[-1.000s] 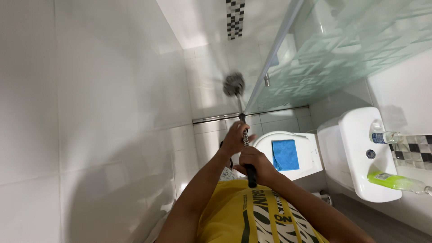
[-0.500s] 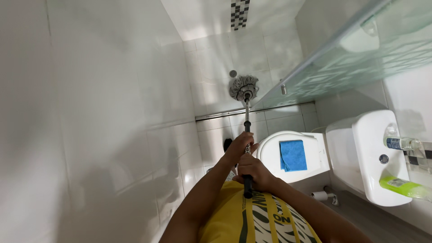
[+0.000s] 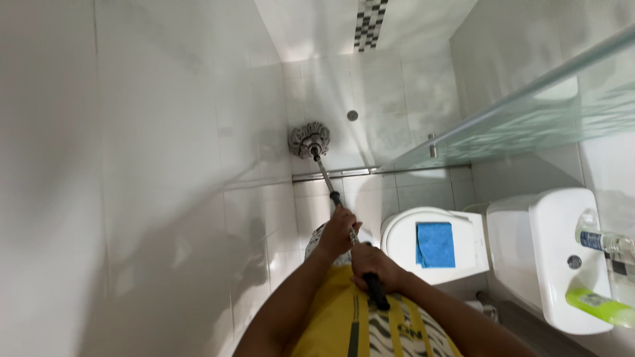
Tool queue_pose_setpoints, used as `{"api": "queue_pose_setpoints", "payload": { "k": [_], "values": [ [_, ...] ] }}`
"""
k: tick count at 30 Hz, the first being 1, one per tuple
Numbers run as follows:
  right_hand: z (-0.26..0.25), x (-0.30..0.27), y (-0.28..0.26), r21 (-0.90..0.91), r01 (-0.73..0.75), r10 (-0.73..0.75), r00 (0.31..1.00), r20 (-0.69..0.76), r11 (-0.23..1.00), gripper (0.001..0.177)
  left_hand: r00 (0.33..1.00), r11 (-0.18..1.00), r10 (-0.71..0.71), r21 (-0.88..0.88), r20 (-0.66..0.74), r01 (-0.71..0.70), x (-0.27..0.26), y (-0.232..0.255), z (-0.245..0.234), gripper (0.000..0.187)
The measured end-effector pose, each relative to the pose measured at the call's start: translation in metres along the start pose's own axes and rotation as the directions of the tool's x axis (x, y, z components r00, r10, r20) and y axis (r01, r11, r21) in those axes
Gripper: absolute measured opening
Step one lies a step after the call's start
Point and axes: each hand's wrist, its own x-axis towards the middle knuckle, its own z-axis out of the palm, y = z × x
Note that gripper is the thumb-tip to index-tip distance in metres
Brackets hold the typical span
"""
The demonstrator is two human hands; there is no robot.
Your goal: The person picks up a mop and a spray bottle, walks into a bathroom, and uses the mop to scrub the shower floor and the tiled floor around a toilet while spraying liquid from the bottle onto the floor surfaces.
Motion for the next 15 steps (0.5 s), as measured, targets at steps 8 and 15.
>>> {"api": "queue_pose_setpoints", "payload": {
  "k": [8,15],
  "values": [
    [0.012,0.000,0.074,-0.137,-0.047,0.036,0.996,-0.078,0.989,0.031,0.999,0.993,-0.026,0.113,0.019,0.024,0.051,-0.065,0.017,0.019],
    [-0.029,0.079,0.152,-0.152,0.030,-0.048,0.992,-0.119,0.988,0.028,0.984,0.977,-0.178,0.123,0.006,0.175,0.131,-0.139,-0.002,0.021]
  ]
}}
